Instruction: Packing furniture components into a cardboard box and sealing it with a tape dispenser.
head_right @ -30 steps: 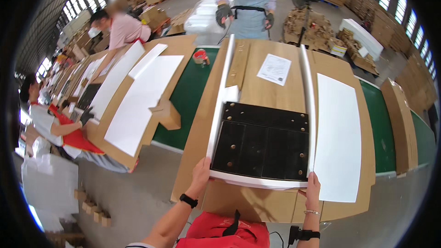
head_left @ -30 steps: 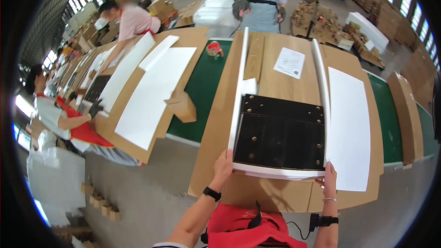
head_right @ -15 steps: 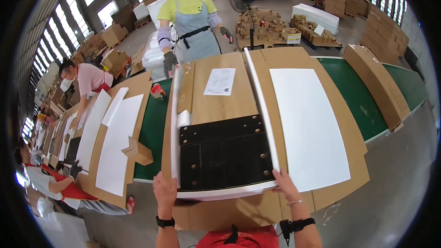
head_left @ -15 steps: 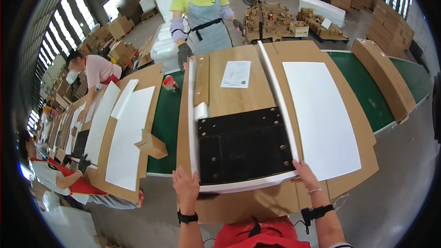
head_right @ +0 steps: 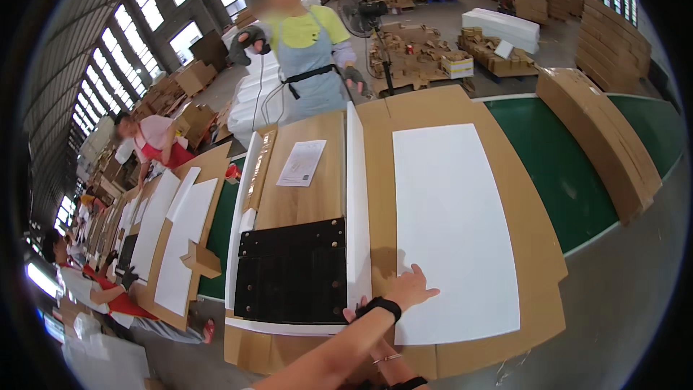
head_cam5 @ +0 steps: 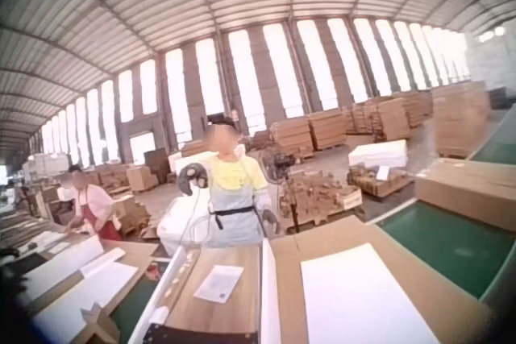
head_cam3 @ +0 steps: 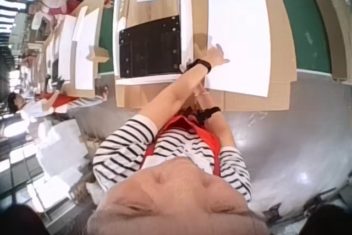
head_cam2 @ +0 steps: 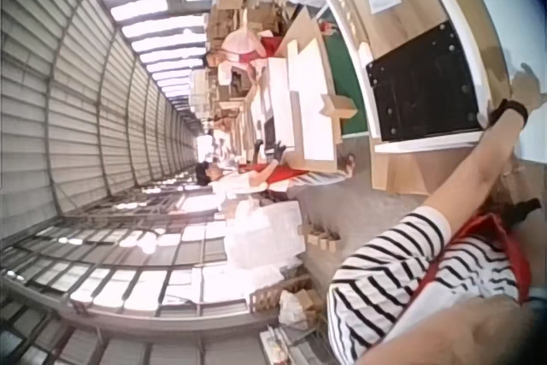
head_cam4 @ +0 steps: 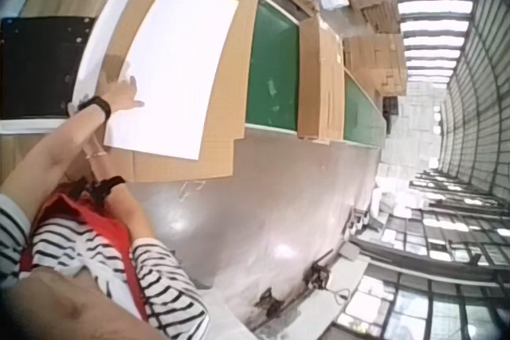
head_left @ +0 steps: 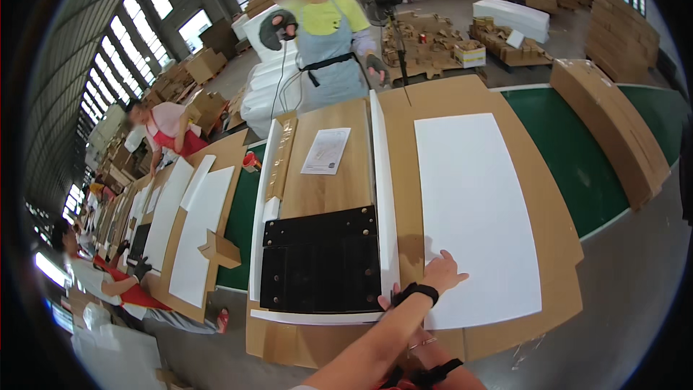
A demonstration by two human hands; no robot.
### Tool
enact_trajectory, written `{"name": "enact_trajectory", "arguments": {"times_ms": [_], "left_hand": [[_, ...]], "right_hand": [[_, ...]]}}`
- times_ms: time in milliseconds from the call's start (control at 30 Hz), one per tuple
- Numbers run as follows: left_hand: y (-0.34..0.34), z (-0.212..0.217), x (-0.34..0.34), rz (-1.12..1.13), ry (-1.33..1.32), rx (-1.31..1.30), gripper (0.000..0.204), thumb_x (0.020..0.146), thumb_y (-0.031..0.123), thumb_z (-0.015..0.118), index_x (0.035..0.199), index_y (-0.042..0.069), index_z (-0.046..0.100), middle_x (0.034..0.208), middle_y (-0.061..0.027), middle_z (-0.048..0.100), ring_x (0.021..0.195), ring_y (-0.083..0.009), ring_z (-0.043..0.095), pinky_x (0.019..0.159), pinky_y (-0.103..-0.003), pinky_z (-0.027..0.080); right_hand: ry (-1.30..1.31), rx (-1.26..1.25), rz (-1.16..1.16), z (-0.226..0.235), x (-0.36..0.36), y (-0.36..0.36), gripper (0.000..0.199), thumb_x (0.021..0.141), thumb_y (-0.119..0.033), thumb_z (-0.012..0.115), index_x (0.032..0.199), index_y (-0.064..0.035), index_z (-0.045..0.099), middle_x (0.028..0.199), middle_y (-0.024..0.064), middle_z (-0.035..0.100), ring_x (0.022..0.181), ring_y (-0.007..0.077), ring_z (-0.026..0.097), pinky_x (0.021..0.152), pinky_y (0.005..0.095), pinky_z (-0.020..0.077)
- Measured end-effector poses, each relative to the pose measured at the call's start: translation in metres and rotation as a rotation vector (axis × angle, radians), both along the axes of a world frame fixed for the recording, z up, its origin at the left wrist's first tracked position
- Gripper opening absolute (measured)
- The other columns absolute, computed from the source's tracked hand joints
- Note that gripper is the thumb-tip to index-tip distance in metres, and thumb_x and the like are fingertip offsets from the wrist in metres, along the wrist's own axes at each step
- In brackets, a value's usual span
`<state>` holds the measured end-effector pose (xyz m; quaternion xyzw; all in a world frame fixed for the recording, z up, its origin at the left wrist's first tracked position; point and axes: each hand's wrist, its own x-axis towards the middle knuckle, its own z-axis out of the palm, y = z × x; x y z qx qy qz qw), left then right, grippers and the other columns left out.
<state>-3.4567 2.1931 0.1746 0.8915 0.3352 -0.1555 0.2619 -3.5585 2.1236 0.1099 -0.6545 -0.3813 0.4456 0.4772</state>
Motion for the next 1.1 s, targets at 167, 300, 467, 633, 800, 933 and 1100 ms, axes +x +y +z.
{"name": "enact_trajectory", "arguments": {"times_ms": [167,300,467,633,800,933,1100], "left_hand": [[0.007,-0.079,-0.009,0.271,0.115,0.112,0.104,0.08,0.057,0.063,0.14,-0.017,0.024,0.121,-0.0332,0.054,0.115,-0.0431,0.053,0.086,-0.058,0.048],[-0.038,-0.067,-0.03,0.146,-0.403,0.174,0.07,0.079,0.027,0.064,0.134,-0.009,0.037,0.121,-0.0301,0.054,0.111,-0.0415,0.055,0.09,-0.049,0.048],[-0.099,0.103,-0.072,0.012,-1.022,0.137,0.065,0.082,0.039,0.066,0.132,0.002,0.046,0.115,-0.023,0.06,0.096,-0.0375,0.062,0.094,-0.046,0.045],[-0.139,0.169,-0.239,0.353,-0.913,0.366,0.035,0.086,0.03,0.061,0.107,0.003,0.06,0.091,-0.0168,0.065,0.086,-0.0316,0.063,0.072,-0.043,0.051],[-0.224,0.098,-0.341,0.688,-0.615,0.411,0.025,0.087,0.027,0.056,0.093,0.002,0.058,0.08,-0.0184,0.063,0.078,-0.0356,0.063,0.065,-0.044,0.05],[-0.379,0.078,-0.412,1.019,-0.619,0.516,0.025,0.087,0.027,0.054,0.087,0.002,0.058,0.072,-0.0184,0.062,0.07,-0.0382,0.062,0.063,-0.047,0.05],[-0.567,0.047,-0.437,1.635,-0.38,0.571,0.025,0.086,0.028,0.053,0.083,0.003,0.057,0.067,-0.0179,0.062,0.065,-0.0384,0.063,0.058,-0.047,0.051]], "right_hand": [[-0.88,0.157,-0.237,-0.019,-0.024,-0.001,0.078,0.092,-0.049,0.058,0.148,-0.0047,0.028,0.114,0.0118,0.057,0.099,0.0226,0.058,0.084,0.0325,0.0483],[0.499,-0.16,-0.088,0.059,-0.035,-0.029,0.07,0.091,-0.042,0.062,0.145,-0.0085,0.033,0.11,0.017,0.059,0.093,0.0279,0.062,0.08,0.0396,0.0499],[0.666,-0.259,-0.202,0.045,0.01,-0.015,0.055,0.09,-0.034,0.062,0.137,-0.0108,0.043,0.123,0.0172,0.057,0.093,0.029,0.063,0.078,0.0419,0.0507],[0.505,-0.279,-0.069,0.075,0.007,-0.066,0.051,0.089,-0.029,0.06,0.133,-0.0096,0.044,0.119,0.0163,0.057,0.09,0.0277,0.061,0.075,0.041,0.0492],[0.377,-0.301,0.425,0.08,-0.078,-0.04,0.047,0.088,-0.024,0.059,0.13,-0.0083,0.045,0.115,0.0154,0.057,0.087,0.0263,0.059,0.071,0.0402,0.0477],[0.255,-0.354,0.784,0.071,-0.171,-0.097,0.044,0.087,-0.02,0.058,0.128,-0.0074,0.046,0.112,0.0147,0.057,0.084,0.0253,0.058,0.069,0.0395,0.0466],[0.11,-0.311,1.084,0.059,-0.258,-0.159,0.041,0.086,-0.015,0.057,0.124,-0.0061,0.047,0.108,0.0138,0.057,0.081,0.0239,0.056,0.065,0.0386,0.0451]]}}
